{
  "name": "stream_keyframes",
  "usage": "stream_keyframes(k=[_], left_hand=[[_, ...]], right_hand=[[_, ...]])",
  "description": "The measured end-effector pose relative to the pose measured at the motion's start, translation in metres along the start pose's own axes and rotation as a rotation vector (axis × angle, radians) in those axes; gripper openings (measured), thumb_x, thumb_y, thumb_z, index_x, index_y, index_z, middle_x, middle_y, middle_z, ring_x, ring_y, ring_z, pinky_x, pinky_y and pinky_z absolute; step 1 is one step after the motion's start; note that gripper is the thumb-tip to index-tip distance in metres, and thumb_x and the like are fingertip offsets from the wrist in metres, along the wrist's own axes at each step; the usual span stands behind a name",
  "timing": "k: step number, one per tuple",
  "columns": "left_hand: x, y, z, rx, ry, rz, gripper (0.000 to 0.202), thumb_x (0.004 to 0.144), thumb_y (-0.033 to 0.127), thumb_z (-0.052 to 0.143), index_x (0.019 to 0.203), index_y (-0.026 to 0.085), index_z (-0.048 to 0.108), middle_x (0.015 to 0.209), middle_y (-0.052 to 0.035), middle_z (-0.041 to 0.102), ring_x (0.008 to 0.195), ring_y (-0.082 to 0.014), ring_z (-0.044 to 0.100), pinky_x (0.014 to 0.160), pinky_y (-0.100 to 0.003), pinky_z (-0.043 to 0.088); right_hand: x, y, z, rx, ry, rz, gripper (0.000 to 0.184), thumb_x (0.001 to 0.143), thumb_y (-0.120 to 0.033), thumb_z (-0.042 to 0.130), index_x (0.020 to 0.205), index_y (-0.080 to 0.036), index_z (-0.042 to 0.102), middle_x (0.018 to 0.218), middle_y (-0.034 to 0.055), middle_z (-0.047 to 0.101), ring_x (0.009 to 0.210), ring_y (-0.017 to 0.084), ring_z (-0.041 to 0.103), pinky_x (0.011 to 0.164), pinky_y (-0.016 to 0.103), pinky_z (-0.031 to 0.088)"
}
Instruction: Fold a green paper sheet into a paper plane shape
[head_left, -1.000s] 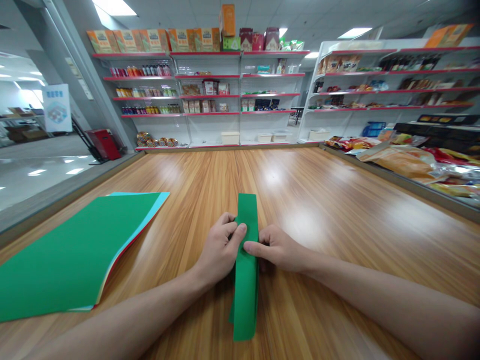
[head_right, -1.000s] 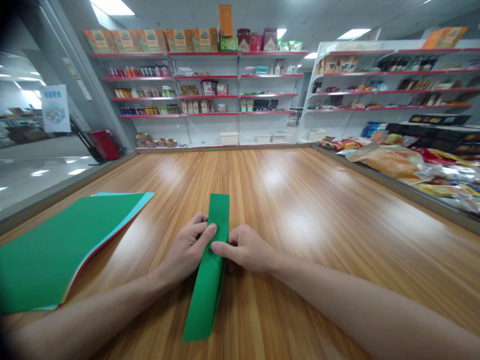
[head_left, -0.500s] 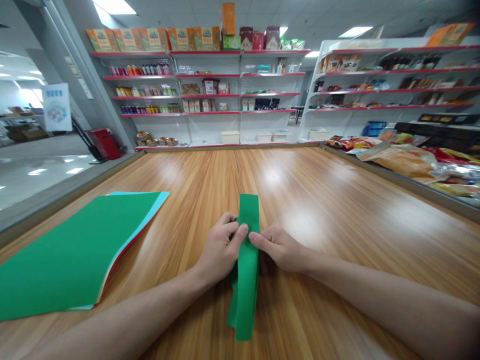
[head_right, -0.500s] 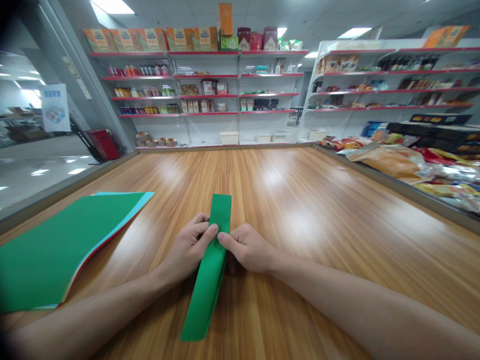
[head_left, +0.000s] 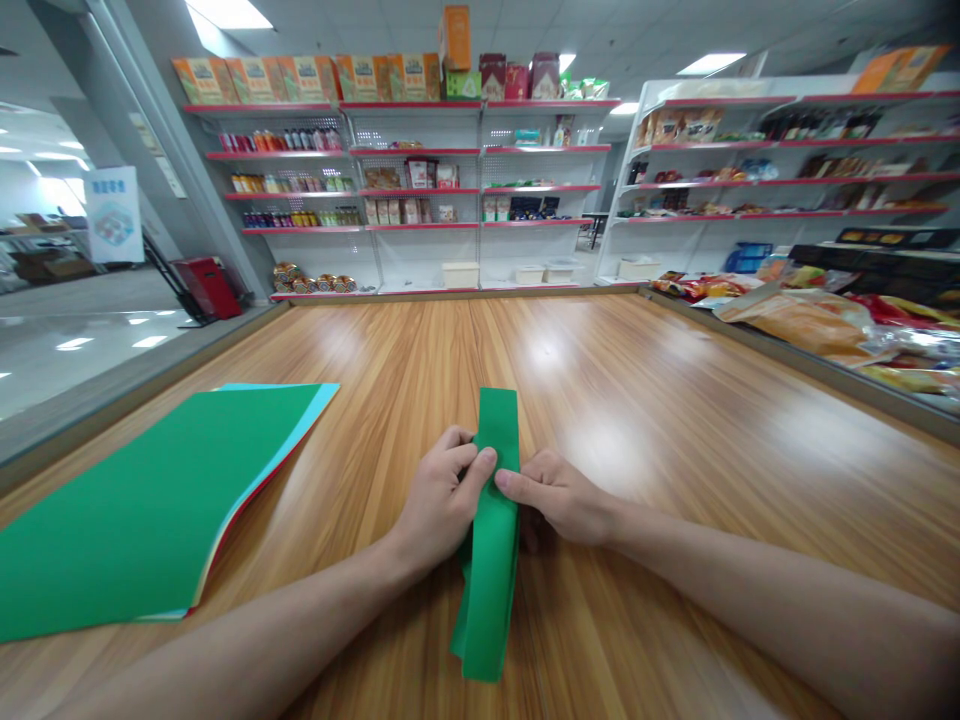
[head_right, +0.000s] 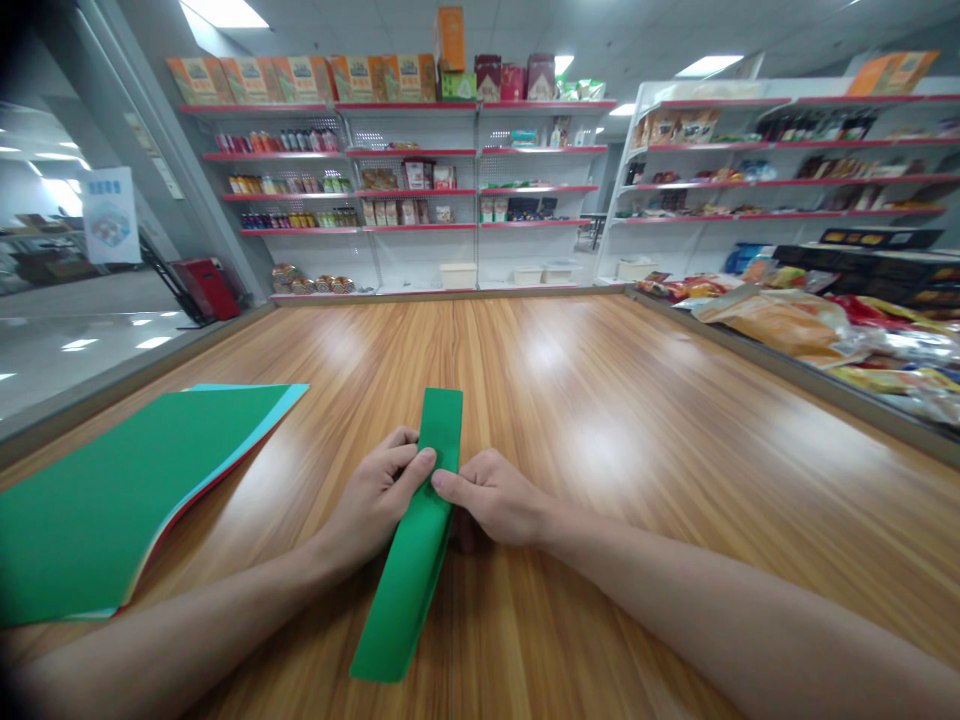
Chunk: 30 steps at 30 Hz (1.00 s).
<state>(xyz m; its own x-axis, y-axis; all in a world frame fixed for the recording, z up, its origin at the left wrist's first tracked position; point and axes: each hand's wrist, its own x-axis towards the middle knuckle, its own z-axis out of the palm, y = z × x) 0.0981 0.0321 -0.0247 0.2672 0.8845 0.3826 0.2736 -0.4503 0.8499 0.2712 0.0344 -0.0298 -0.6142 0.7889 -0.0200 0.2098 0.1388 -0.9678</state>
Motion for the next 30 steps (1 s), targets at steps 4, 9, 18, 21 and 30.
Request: stream_keyframes(k=[4,9,18,21,30], left_hand=[[-0.001,-0.001,0.0,-0.009,-0.035,0.024,0.039,0.094,0.033,0.044,0.061,0.016,0.056,0.081,-0.0033,0.049,0.076,-0.0148,0.052,0.07,-0.028,0.042],[-0.002,-0.001,0.001,0.004,-0.025,0.019,0.039,0.094,0.033,0.045,0.06,0.016,0.056,0.08,-0.0031,0.048,0.074,-0.0145,0.051,0.067,-0.028,0.042],[-0.001,0.0,-0.001,0.016,0.058,-0.003,0.038,0.093,0.032,0.045,0.06,0.017,0.053,0.079,-0.0025,0.048,0.077,-0.0147,0.052,0.07,-0.027,0.042],[-0.001,0.001,0.0,0.031,0.071,-0.005,0.039,0.093,0.033,0.045,0.058,0.017,0.051,0.078,-0.0021,0.047,0.076,-0.0145,0.052,0.069,-0.027,0.042],[-0.001,0.002,0.0,0.045,0.104,-0.013,0.039,0.093,0.034,0.045,0.058,0.018,0.052,0.079,-0.0023,0.048,0.076,-0.0156,0.053,0.07,-0.028,0.043]], right_hand=[[0.002,0.002,0.002,0.002,0.121,-0.017,0.071,0.088,-0.069,0.033,0.051,-0.013,0.057,0.044,0.0047,0.055,0.038,0.01,0.051,0.036,0.02,0.035],[0.004,0.004,0.001,-0.068,0.143,-0.025,0.069,0.091,-0.066,0.03,0.054,-0.013,0.056,0.046,0.004,0.055,0.04,0.011,0.051,0.037,0.02,0.035],[0.001,-0.004,0.002,-0.158,0.036,-0.037,0.066,0.093,-0.062,0.032,0.054,-0.014,0.055,0.05,0.0025,0.054,0.045,0.009,0.047,0.043,0.021,0.034],[0.001,-0.004,0.002,-0.189,0.071,-0.047,0.066,0.091,-0.063,0.035,0.052,-0.014,0.054,0.047,0.0021,0.053,0.042,0.009,0.045,0.04,0.021,0.032],[0.002,-0.008,0.004,-0.178,0.064,0.022,0.069,0.089,-0.066,0.035,0.051,-0.013,0.057,0.047,0.0042,0.056,0.041,0.009,0.048,0.04,0.02,0.034]])
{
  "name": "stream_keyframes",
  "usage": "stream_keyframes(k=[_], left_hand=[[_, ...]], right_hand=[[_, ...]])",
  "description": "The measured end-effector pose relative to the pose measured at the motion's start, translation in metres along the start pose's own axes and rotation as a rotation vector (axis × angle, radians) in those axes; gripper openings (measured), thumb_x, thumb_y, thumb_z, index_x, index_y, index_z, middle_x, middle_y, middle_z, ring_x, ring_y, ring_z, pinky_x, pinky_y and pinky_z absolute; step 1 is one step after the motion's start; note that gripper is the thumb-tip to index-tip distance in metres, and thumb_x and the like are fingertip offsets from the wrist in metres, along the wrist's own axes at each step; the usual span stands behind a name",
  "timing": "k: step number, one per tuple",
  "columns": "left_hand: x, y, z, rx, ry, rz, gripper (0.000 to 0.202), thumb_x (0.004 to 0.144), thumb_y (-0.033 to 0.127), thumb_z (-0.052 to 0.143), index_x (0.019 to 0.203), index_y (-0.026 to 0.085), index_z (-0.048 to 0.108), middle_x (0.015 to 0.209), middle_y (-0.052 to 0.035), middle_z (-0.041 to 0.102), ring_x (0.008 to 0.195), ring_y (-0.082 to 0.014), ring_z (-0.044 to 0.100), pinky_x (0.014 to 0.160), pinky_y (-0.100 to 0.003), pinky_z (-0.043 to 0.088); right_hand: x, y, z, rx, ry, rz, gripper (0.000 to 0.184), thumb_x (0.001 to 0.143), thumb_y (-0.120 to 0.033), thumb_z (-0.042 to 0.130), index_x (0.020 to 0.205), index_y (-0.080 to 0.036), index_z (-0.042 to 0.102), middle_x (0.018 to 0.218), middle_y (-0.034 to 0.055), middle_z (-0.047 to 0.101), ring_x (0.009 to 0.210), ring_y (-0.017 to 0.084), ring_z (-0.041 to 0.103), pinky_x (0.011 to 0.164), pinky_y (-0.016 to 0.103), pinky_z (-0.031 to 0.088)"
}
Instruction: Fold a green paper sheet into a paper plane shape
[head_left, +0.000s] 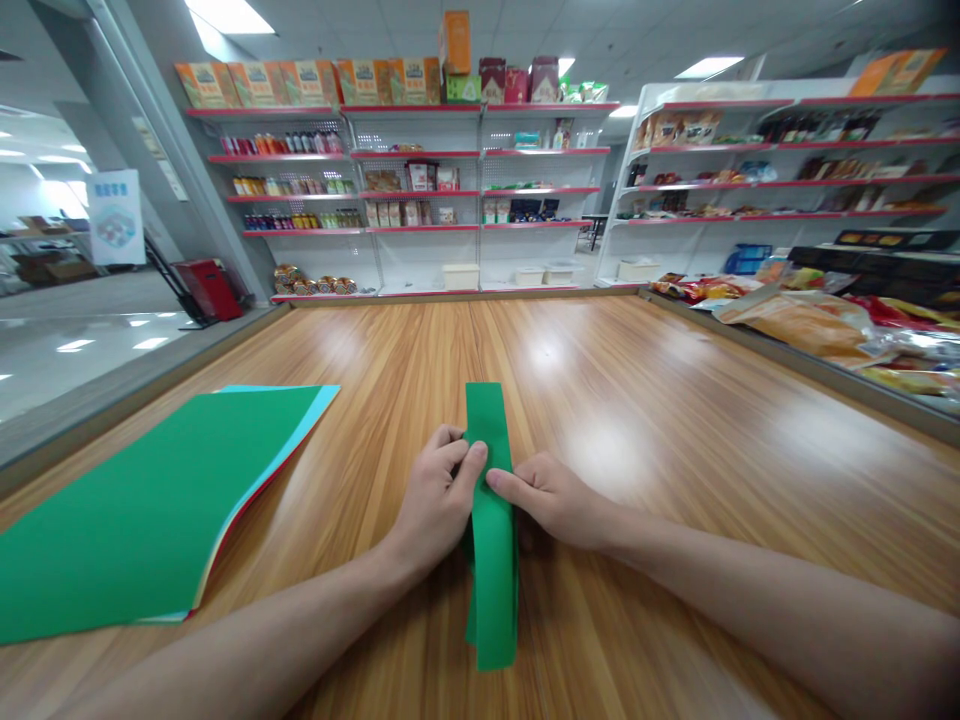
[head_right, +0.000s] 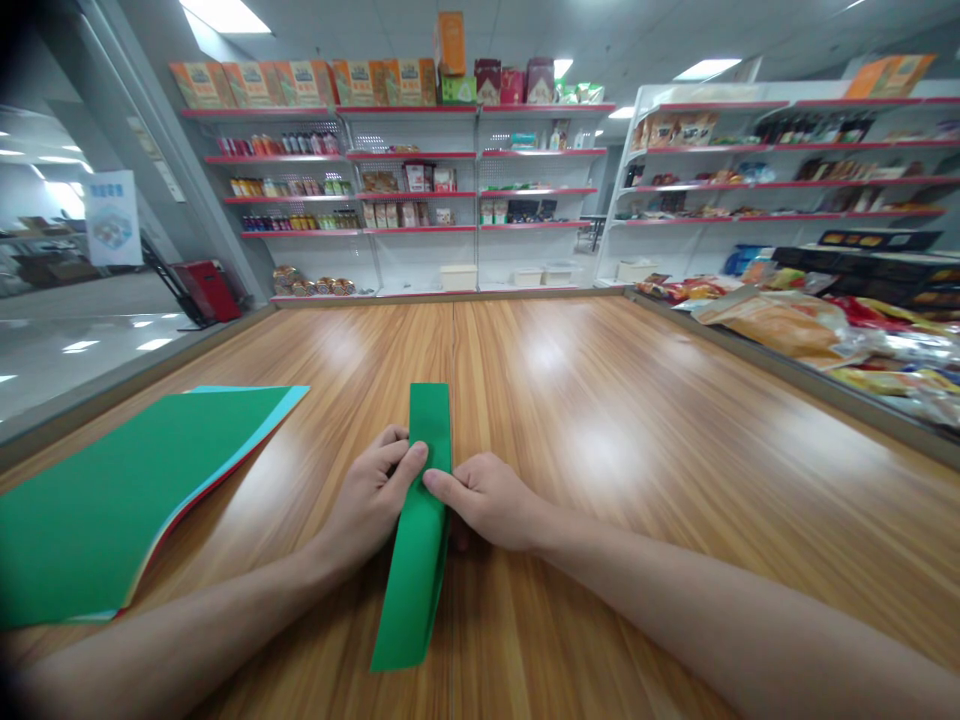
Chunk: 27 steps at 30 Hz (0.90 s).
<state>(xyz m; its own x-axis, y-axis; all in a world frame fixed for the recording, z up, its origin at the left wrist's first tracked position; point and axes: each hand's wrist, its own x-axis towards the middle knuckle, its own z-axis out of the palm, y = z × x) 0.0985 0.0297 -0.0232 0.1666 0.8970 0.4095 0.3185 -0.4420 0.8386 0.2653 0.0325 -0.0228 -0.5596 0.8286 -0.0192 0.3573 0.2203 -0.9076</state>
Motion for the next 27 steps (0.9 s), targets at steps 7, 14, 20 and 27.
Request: stream_keyframes(k=[7,14,20,27], left_hand=[[-0.0005,0.0006,-0.0006,-0.029,0.01,-0.007,0.04,0.093,0.035,0.046,0.057,0.017,0.052,0.077,-0.002,0.047,0.076,-0.0154,0.052,0.069,-0.028,0.042],[0.002,-0.004,-0.0019,-0.088,0.032,-0.039,0.04,0.092,0.04,0.048,0.062,0.017,0.058,0.078,-0.0018,0.049,0.076,-0.0153,0.052,0.071,-0.028,0.043],[0.0032,-0.0056,-0.0018,-0.122,-0.139,-0.068,0.041,0.09,0.042,0.052,0.061,0.015,0.063,0.088,-0.0055,0.056,0.089,-0.0189,0.055,0.082,-0.031,0.044],[0.0025,-0.0069,0.0001,-0.119,-0.115,-0.094,0.045,0.091,0.045,0.049,0.058,0.016,0.059,0.083,-0.0045,0.057,0.081,-0.0174,0.055,0.074,-0.029,0.045]], right_hand=[[0.0008,0.0005,0.0013,0.045,0.032,-0.027,0.065,0.088,-0.065,0.039,0.048,-0.015,0.051,0.043,0.0012,0.05,0.037,0.008,0.041,0.035,0.02,0.027],[-0.0021,0.0016,0.0007,0.037,0.022,-0.033,0.062,0.089,-0.061,0.042,0.049,-0.015,0.051,0.043,-0.0013,0.045,0.039,0.007,0.039,0.037,0.02,0.026],[-0.0024,0.0042,0.0006,0.113,0.021,-0.047,0.064,0.091,-0.062,0.037,0.051,-0.014,0.053,0.046,0.0016,0.051,0.041,0.009,0.044,0.038,0.02,0.03],[-0.001,0.0062,0.0011,0.117,0.029,-0.057,0.062,0.09,-0.061,0.039,0.05,-0.015,0.05,0.044,-0.0003,0.047,0.039,0.008,0.041,0.037,0.02,0.027]])
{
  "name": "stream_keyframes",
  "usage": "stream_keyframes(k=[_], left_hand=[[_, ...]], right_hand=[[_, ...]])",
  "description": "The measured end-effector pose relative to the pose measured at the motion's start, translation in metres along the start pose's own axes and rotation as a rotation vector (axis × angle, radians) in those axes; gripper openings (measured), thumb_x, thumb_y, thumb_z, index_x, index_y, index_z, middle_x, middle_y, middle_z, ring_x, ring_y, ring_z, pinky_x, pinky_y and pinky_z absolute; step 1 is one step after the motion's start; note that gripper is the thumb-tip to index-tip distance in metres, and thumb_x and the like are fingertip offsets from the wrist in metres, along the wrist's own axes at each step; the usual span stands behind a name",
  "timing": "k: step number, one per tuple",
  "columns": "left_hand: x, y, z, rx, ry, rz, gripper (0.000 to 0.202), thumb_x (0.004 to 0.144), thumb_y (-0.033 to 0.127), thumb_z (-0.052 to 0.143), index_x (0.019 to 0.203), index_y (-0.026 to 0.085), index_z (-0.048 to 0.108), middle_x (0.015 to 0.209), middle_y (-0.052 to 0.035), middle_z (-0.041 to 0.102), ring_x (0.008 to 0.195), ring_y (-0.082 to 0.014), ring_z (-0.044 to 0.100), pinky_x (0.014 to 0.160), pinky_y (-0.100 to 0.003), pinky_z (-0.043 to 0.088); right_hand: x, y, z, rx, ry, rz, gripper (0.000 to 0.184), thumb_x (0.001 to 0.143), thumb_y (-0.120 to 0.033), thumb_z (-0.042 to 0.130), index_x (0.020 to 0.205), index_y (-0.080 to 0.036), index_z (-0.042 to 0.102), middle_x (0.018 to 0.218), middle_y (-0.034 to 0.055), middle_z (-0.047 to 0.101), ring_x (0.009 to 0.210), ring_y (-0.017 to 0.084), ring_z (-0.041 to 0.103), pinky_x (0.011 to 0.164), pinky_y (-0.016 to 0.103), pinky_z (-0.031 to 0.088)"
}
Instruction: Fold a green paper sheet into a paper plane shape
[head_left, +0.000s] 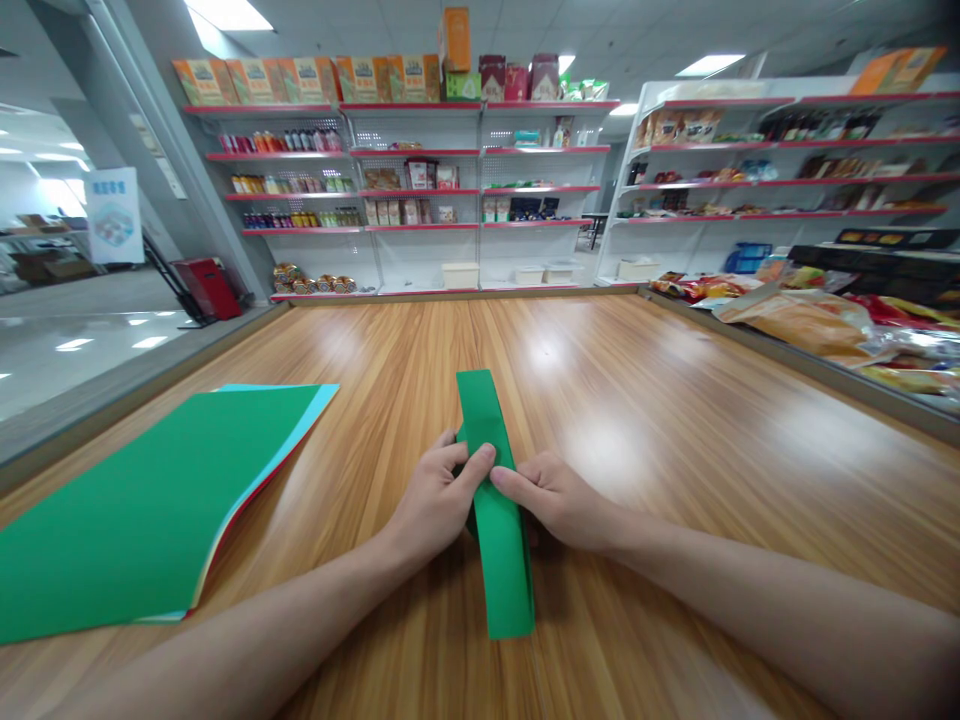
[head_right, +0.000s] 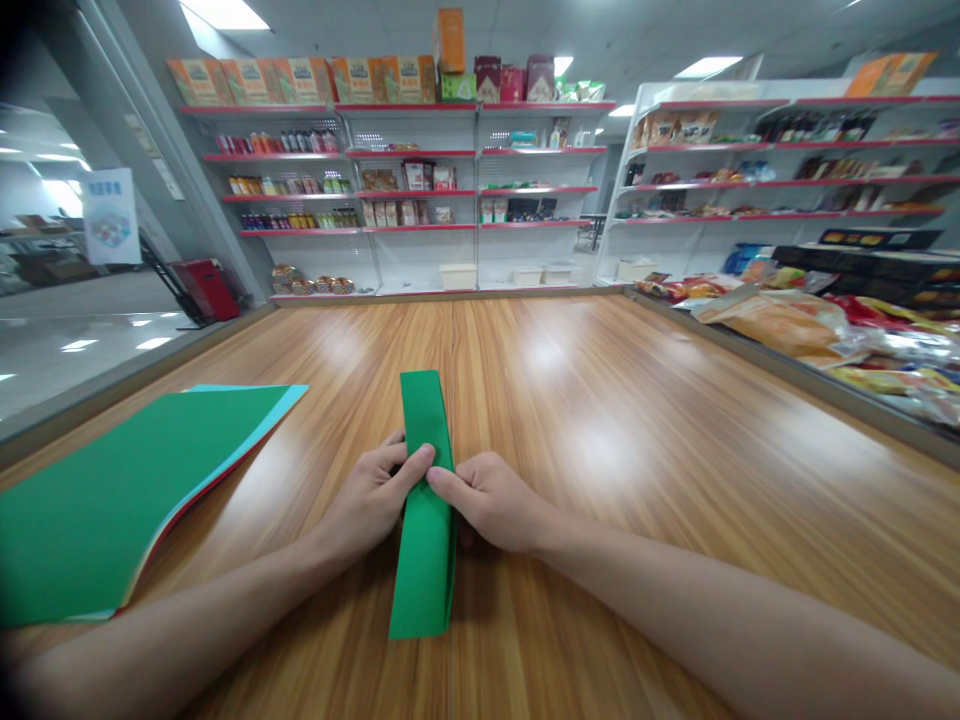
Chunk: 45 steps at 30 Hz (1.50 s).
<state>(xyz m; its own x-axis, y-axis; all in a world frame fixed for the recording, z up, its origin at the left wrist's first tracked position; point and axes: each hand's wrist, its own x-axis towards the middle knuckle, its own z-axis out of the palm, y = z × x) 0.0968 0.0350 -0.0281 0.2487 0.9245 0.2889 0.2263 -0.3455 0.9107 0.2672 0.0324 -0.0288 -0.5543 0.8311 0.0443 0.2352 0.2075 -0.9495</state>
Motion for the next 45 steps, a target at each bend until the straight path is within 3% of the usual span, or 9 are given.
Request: stream_keyframes(k=[3,7,11,15,21,25,35,45], left_hand=[[-0.0006,0.0006,-0.0003,0.01,-0.003,0.019,0.044,0.091,0.044,0.049,0.058,0.016,0.058,0.082,-0.0044,0.057,0.082,-0.0177,0.055,0.074,-0.03,0.045],[-0.0015,0.001,-0.0003,0.036,0.037,0.039,0.044,0.091,0.044,0.049,0.058,0.016,0.057,0.08,-0.0041,0.055,0.079,-0.0175,0.054,0.071,-0.03,0.044],[-0.0013,0.0004,0.0002,0.063,0.093,0.046,0.043,0.091,0.043,0.049,0.059,0.017,0.058,0.075,-0.0034,0.055,0.079,-0.018,0.052,0.072,-0.03,0.043],[-0.0018,0.0015,0.0006,0.064,0.096,0.05,0.043,0.091,0.043,0.049,0.058,0.017,0.057,0.077,-0.0034,0.054,0.079,-0.0176,0.052,0.073,-0.03,0.043],[-0.0028,0.0023,0.0007,0.073,0.077,0.084,0.041,0.091,0.04,0.049,0.059,0.017,0.057,0.079,-0.0037,0.052,0.079,-0.0175,0.053,0.072,-0.03,0.044],[-0.0028,0.0026,0.0019,0.087,0.106,0.056,0.042,0.091,0.04,0.05,0.056,0.017,0.054,0.075,-0.0024,0.049,0.075,-0.0167,0.052,0.068,-0.03,0.043],[-0.0039,0.0037,0.0018,0.129,0.178,0.068,0.043,0.091,0.042,0.05,0.056,0.018,0.054,0.074,-0.0023,0.049,0.077,-0.0176,0.051,0.071,-0.031,0.042],[-0.0037,0.0035,0.0022,0.137,0.249,0.068,0.043,0.091,0.041,0.05,0.054,0.018,0.052,0.071,-0.0015,0.048,0.076,-0.0173,0.051,0.069,-0.03,0.042]], right_hand=[[-0.0011,0.0,-0.0007,0.002,-0.027,-0.004,0.062,0.091,-0.061,0.036,0.051,-0.015,0.048,0.045,-0.0018,0.043,0.04,0.007,0.036,0.038,0.02,0.024],[-0.0021,-0.0024,-0.0032,-0.125,-0.058,-0.034,0.057,0.087,-0.06,0.045,0.05,-0.017,0.041,0.046,-0.0049,0.032,0.042,0.006,0.026,0.039,0.022,0.017],[-0.0019,-0.0048,-0.0047,-0.245,-0.071,-0.028,0.056,0.085,-0.06,0.045,0.05,-0.017,0.039,0.047,-0.0048,0.029,0.044,0.006,0.025,0.04,0.022,0.017],[-0.0021,-0.0041,-0.0047,-0.197,-0.106,-0.024,0.058,0.086,-0.064,0.042,0.05,-0.019,0.034,0.048,-0.005,0.027,0.044,0.006,0.024,0.041,0.023,0.017],[-0.004,-0.0023,-0.0005,-0.001,-0.067,0.021,0.062,0.089,-0.064,0.036,0.052,-0.016,0.047,0.048,-0.003,0.037,0.044,0.007,0.03,0.041,0.022,0.022],[-0.0031,-0.0015,0.0013,0.044,-0.048,0.026,0.06,0.09,-0.061,0.038,0.051,-0.016,0.048,0.045,-0.0036,0.037,0.041,0.007,0.03,0.039,0.022,0.022],[-0.0013,-0.0047,0.0,-0.11,-0.076,-0.028,0.061,0.091,-0.061,0.035,0.049,-0.017,0.043,0.046,-0.0035,0.036,0.042,0.007,0.029,0.04,0.022,0.021],[-0.0019,-0.0047,-0.0011,-0.102,-0.106,-0.042,0.058,0.093,-0.056,0.037,0.05,-0.017,0.04,0.047,-0.0044,0.035,0.043,0.006,0.028,0.04,0.021,0.02]])
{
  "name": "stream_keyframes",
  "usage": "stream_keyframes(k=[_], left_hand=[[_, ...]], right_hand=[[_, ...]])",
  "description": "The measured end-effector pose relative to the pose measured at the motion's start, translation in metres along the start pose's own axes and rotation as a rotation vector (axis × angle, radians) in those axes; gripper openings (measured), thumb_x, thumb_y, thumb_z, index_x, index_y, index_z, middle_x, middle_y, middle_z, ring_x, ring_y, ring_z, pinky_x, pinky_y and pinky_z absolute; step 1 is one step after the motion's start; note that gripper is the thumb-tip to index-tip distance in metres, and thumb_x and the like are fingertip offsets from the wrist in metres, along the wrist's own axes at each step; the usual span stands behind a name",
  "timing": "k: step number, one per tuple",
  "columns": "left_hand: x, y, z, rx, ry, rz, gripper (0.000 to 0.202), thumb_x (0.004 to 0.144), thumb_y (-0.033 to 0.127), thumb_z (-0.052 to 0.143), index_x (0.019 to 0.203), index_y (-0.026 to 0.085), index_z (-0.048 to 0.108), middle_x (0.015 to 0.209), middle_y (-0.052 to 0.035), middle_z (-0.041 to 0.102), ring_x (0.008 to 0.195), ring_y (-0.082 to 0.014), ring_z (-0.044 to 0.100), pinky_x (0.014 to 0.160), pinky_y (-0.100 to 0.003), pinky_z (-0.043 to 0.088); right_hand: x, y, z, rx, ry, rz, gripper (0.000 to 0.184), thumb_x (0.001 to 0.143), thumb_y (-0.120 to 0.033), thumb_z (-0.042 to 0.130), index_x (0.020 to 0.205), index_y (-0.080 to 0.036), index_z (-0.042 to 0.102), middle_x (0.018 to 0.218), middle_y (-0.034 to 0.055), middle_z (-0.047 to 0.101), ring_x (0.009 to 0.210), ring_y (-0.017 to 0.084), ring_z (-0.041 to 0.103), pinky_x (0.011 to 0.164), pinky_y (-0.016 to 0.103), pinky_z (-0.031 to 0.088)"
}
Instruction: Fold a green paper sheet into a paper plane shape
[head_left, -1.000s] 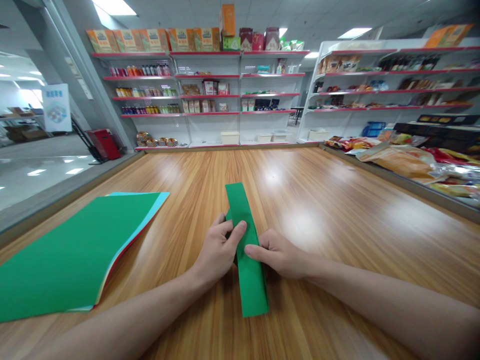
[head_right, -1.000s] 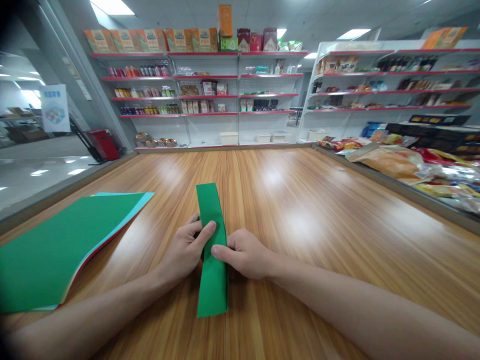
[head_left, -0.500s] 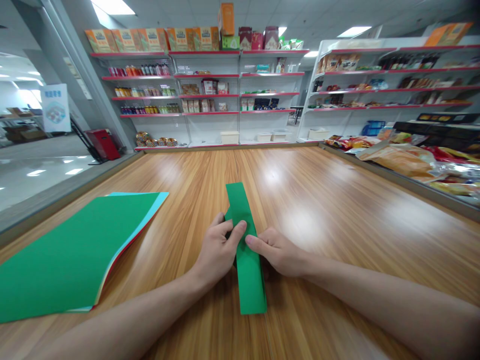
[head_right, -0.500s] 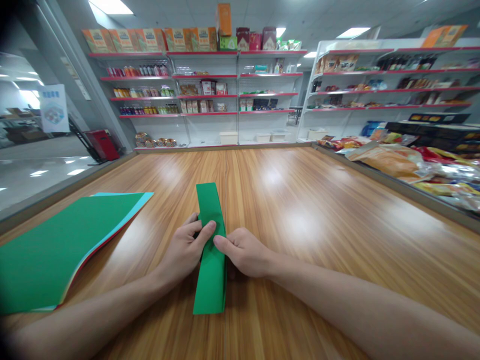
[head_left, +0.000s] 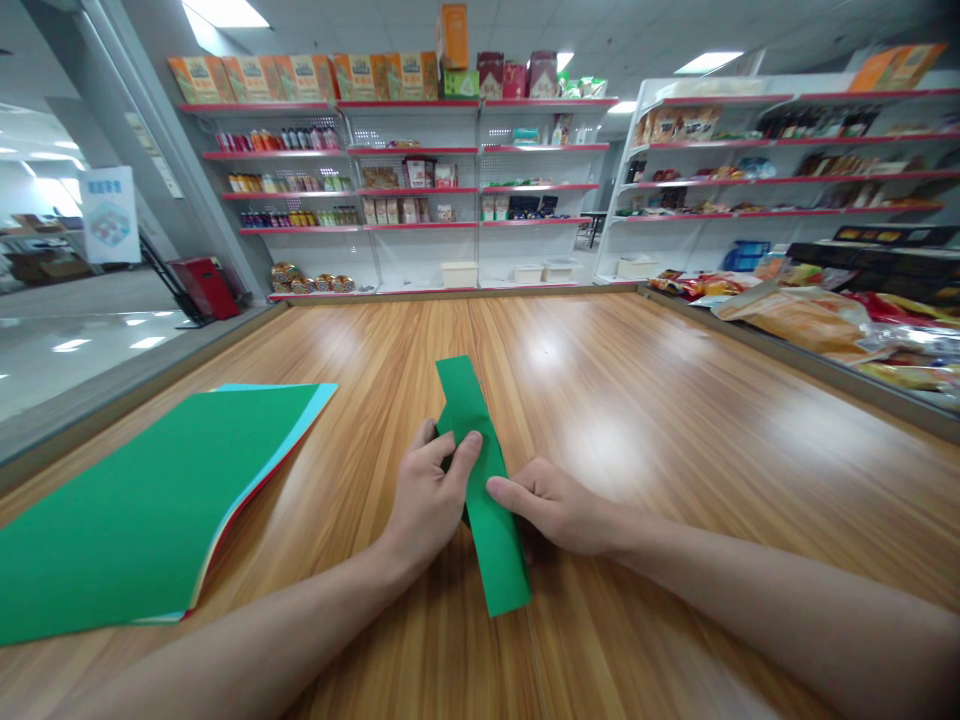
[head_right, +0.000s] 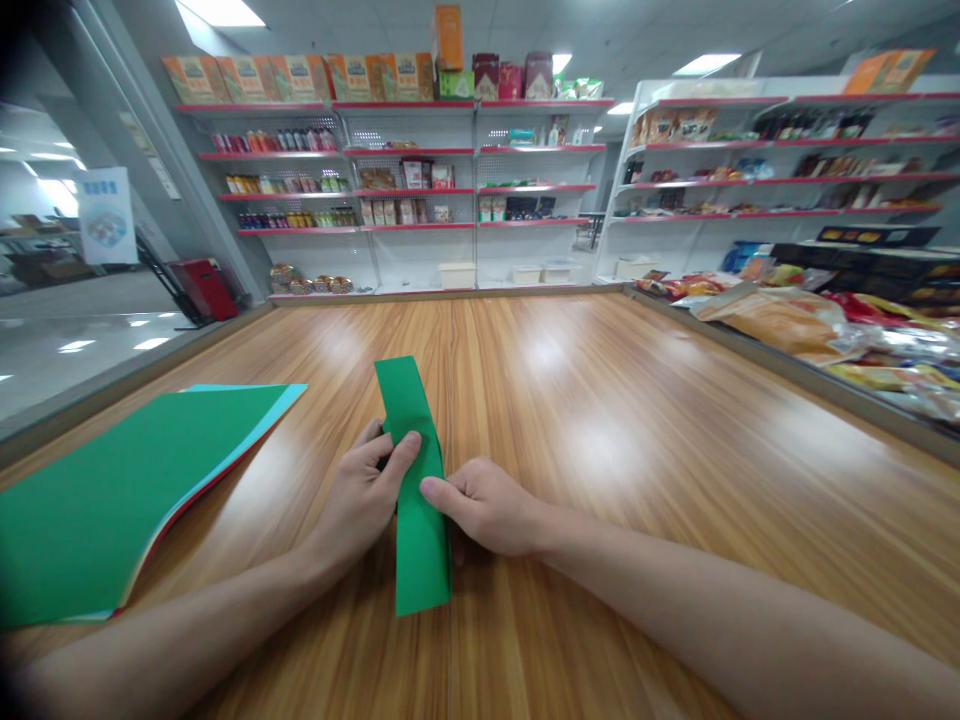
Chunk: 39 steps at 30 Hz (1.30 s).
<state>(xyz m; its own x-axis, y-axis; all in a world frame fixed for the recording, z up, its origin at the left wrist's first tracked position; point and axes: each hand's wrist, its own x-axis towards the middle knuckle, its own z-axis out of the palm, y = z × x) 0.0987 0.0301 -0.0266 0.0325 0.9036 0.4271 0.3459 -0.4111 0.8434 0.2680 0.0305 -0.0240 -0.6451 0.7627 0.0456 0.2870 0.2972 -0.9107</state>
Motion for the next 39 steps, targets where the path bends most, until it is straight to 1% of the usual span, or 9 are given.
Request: stream_keyframes(k=[5,9,14,19,21,26,32,36,39], left_hand=[[0.001,0.0,0.001,0.016,0.022,0.01,0.045,0.091,0.04,0.051,0.052,0.019,0.048,0.068,-0.0008,0.046,0.075,-0.0169,0.05,0.069,-0.03,0.041],[0.002,-0.001,0.0,0.015,0.029,0.017,0.043,0.092,0.039,0.05,0.054,0.019,0.052,0.07,-0.0013,0.049,0.077,-0.017,0.051,0.069,-0.03,0.041],[0.005,-0.001,-0.004,0.028,0.078,-0.027,0.043,0.091,0.041,0.051,0.054,0.019,0.051,0.069,-0.0008,0.046,0.073,-0.0163,0.05,0.066,-0.029,0.041],[0.003,-0.001,-0.004,0.039,0.068,0.018,0.043,0.092,0.04,0.05,0.054,0.019,0.051,0.068,-0.001,0.046,0.075,-0.0168,0.05,0.069,-0.03,0.041],[0.002,0.0,-0.004,0.07,0.074,0.054,0.042,0.092,0.038,0.05,0.055,0.019,0.051,0.069,-0.0011,0.045,0.075,-0.0166,0.049,0.068,-0.031,0.041],[0.001,0.0,-0.007,0.135,0.134,0.161,0.039,0.093,0.036,0.049,0.058,0.019,0.051,0.074,-0.0014,0.043,0.076,-0.0164,0.048,0.068,-0.031,0.041],[0.002,0.0,-0.006,0.132,0.138,0.134,0.041,0.093,0.036,0.049,0.056,0.019,0.046,0.072,-0.0008,0.042,0.074,-0.0158,0.048,0.066,-0.03,0.041],[0.001,0.0,-0.007,0.158,0.15,0.186,0.039,0.093,0.034,0.049,0.058,0.019,0.046,0.073,-0.0008,0.042,0.075,-0.0159,0.047,0.066,-0.03,0.041],[0.001,0.001,-0.008,0.155,0.164,0.156,0.04,0.093,0.034,0.049,0.057,0.019,0.044,0.073,-0.0005,0.042,0.074,-0.0152,0.047,0.066,-0.029,0.041]], right_hand=[[-0.001,0.0,0.002,0.036,-0.005,0.001,0.058,0.094,-0.054,0.035,0.053,-0.015,0.049,0.047,-0.0026,0.043,0.041,0.007,0.034,0.04,0.021,0.024],[-0.001,0.002,0.003,0.031,0.012,-0.025,0.058,0.094,-0.053,0.036,0.051,-0.016,0.047,0.046,-0.0023,0.045,0.041,0.007,0.035,0.039,0.021,0.024],[-0.002,0.0,0.004,0.03,-0.029,-0.035,0.057,0.095,-0.049,0.035,0.052,-0.015,0.049,0.047,-0.0018,0.047,0.041,0.007,0.038,0.04,0.02,0.028],[-0.003,-0.004,0.004,0.021,-0.085,-0.02,0.057,0.095,-0.048,0.032,0.054,-0.015,0.053,0.047,0.0009,0.053,0.041,0.009,0.045,0.04,0.02,0.033],[-0.003,-0.005,0.005,-0.021,-0.085,-0.016,0.057,0.095,-0.049,0.031,0.053,-0.015,0.051,0.047,0.0012,0.053,0.041,0.009,0.044,0.04,0.02,0.033],[-0.003,-0.008,0.006,-0.246,-0.017,-0.039,0.057,0.093,-0.048,0.035,0.046,-0.017,0.041,0.043,-0.0017,0.042,0.039,0.006,0.036,0.04,0.02,0.027],[-0.003,-0.009,0.005,-0.188,-0.127,-0.08,0.063,0.097,-0.045,0.025,0.052,-0.014,0.056,0.046,0.002,0.055,0.039,0.007,0.043,0.043,0.019,0.034],[-0.004,-0.006,0.006,-0.212,-0.082,-0.074,0.06,0.096,-0.045,0.034,0.05,-0.014,0.058,0.045,0.0024,0.057,0.04,0.007,0.049,0.044,0.018,0.038],[-0.004,-0.004,0.007,-0.124,-0.072,0.016,0.06,0.095,-0.049,0.036,0.052,-0.013,0.058,0.046,0.0035,0.059,0.04,0.008,0.053,0.042,0.017,0.04]])
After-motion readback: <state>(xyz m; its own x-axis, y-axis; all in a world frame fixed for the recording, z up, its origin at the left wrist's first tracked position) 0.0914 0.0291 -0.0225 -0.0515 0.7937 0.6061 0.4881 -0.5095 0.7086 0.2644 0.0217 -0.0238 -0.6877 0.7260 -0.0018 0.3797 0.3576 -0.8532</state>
